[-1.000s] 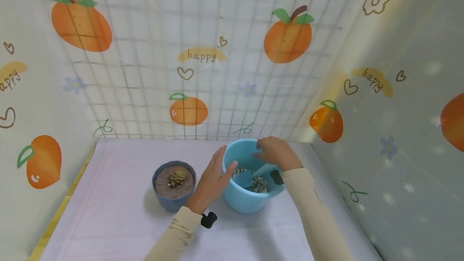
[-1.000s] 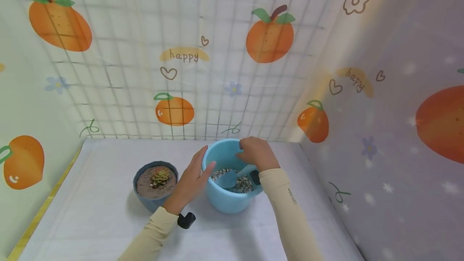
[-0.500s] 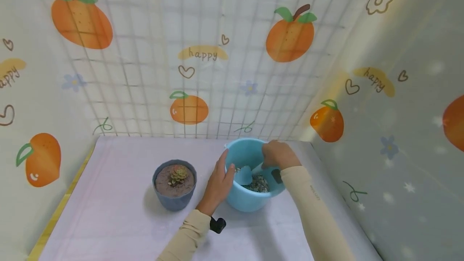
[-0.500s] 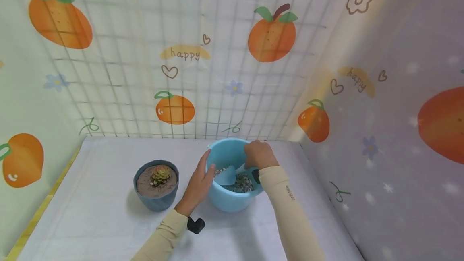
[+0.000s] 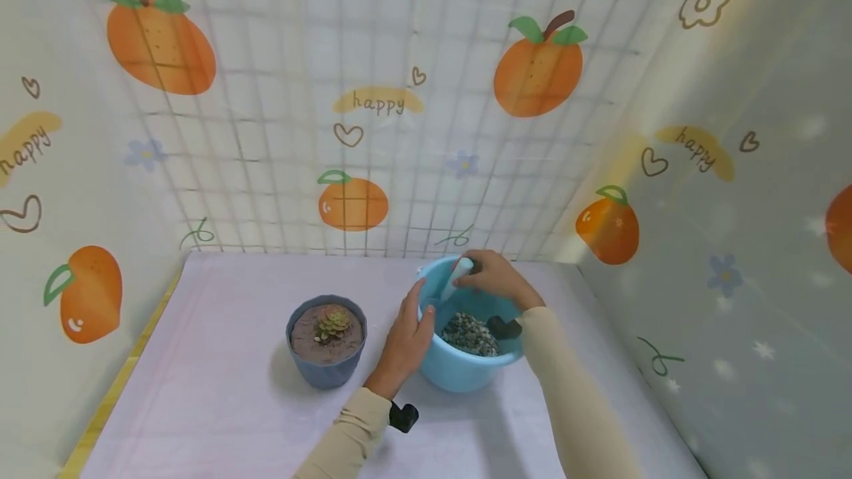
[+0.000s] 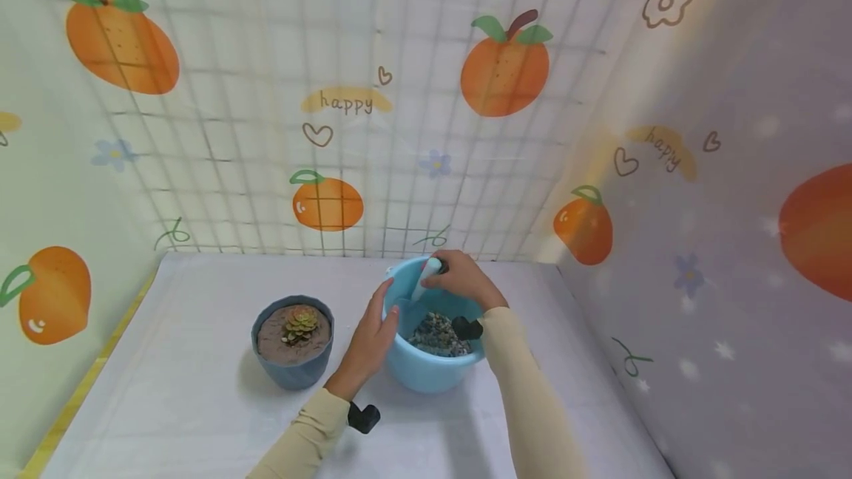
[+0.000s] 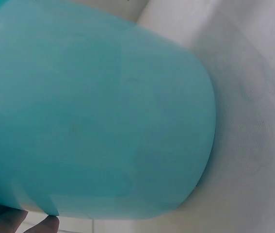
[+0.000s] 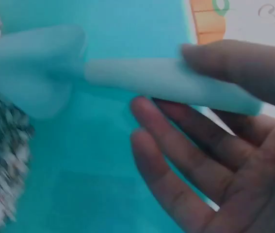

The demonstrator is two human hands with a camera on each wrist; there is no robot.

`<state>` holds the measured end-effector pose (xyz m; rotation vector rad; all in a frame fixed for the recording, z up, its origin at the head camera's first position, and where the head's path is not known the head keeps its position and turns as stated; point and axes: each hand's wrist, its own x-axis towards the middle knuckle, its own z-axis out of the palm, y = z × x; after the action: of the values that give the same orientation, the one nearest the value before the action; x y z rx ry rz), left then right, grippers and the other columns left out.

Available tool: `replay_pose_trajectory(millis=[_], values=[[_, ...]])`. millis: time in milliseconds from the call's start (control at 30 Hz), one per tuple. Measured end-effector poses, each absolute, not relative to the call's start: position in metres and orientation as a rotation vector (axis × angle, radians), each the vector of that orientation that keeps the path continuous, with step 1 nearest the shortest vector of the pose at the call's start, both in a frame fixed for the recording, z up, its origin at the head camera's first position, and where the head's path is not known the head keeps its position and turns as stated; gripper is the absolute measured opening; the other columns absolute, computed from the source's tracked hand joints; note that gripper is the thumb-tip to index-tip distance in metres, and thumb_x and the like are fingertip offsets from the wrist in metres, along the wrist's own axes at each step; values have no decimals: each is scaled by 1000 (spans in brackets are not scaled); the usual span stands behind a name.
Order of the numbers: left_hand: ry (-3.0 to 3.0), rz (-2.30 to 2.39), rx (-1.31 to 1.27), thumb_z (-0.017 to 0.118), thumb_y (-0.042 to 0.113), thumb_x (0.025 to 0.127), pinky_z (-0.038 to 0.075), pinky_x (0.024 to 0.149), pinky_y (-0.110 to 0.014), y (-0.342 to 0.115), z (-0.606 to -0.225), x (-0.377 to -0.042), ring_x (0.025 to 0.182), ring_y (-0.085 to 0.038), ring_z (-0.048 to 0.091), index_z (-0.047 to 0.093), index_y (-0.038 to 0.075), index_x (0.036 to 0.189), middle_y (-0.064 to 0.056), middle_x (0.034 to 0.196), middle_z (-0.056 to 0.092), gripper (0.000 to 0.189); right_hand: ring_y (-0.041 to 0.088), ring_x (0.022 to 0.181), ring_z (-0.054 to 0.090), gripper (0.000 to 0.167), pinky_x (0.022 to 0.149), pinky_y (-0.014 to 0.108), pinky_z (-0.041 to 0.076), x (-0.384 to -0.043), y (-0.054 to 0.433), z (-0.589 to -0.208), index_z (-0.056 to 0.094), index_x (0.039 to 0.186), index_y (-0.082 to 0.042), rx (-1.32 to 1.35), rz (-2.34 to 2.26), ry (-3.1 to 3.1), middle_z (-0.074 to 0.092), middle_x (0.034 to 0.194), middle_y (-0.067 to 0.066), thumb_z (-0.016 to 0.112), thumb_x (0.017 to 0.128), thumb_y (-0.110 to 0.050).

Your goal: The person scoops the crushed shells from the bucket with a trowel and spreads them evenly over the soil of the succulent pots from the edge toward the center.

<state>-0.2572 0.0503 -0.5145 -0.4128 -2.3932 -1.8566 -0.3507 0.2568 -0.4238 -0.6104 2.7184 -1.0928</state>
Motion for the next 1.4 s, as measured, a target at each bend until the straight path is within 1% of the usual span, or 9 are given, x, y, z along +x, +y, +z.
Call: replay_pose_trajectory(millis=[167,267,400,500,667,800,1000,1233,1400], values=[[-2394,-1843,-420,35,45,113,34,115,-57,51,-515,-257,150,-28,33,23,23,167,-8,167,29,60,28,99,70,28,82,46,60,-352,259,-438,70,112,-5,-465,-1303,2640,72,105,11,74,101,-30],[-2390,-1837,-415,35,45,113,35,114,-58,51,-515,-256,150,-28,34,23,25,167,-8,167,29,59,31,99,71,34,85,49,59,-352,258,-441,68,114,-3,-433,-1340,2652,72,107,14,72,101,-34],[-2387,-1836,-411,35,43,114,35,115,-56,51,-515,-256,149,-27,35,23,26,167,-6,167,29,57,31,96,71,35,82,49,60,-351,258,-443,68,119,-3,-440,-1324,2749,72,110,14,68,104,-35],[-2374,-1841,-415,35,41,114,35,115,-56,51,-516,-254,150,-26,34,24,25,167,-6,167,29,56,29,98,71,33,82,50,59,-350,259,-444,69,120,-7,-477,-1292,2857,72,111,11,67,104,-36],[-2360,-1847,-416,34,40,114,35,115,-57,50,-516,-252,150,-26,33,24,25,167,-5,168,28,56,26,105,71,26,90,56,55,-349,261,-445,71,115,-16,-611,-1235,2949,73,109,2,70,102,-39],[-2360,-1849,-415,34,39,114,36,114,-56,51,-515,-252,150,-26,35,24,24,167,-4,168,28,56,21,101,72,24,88,54,56,-349,263,-442,73,113,-19,-652,-1171,2939,74,103,-5,74,100,-39],[-2367,-1860,-380,34,40,114,35,115,-57,52,-515,-251,150,-26,34,25,25,167,-4,168,28,55,20,92,71,22,82,49,57,-350,263,-441,69,102,-15,-687,-930,2935,73,94,-4,74,100,-36],[-2346,-1860,-377,34,38,114,35,115,-57,53,-515,-252,150,-26,33,25,25,166,-4,168,28,55,19,69,54,31,68,40,46,-353,264,-442,57,87,-13,-639,-813,2974,57,72,0,70,103,-36],[-2354,-1859,-359,34,38,114,35,115,-57,54,-516,-253,150,-24,33,25,26,166,-2,168,28,55,19,65,48,35,64,38,42,-353,264,-441,53,83,-12,-633,-760,2988,48,69,1,67,104,-37]])
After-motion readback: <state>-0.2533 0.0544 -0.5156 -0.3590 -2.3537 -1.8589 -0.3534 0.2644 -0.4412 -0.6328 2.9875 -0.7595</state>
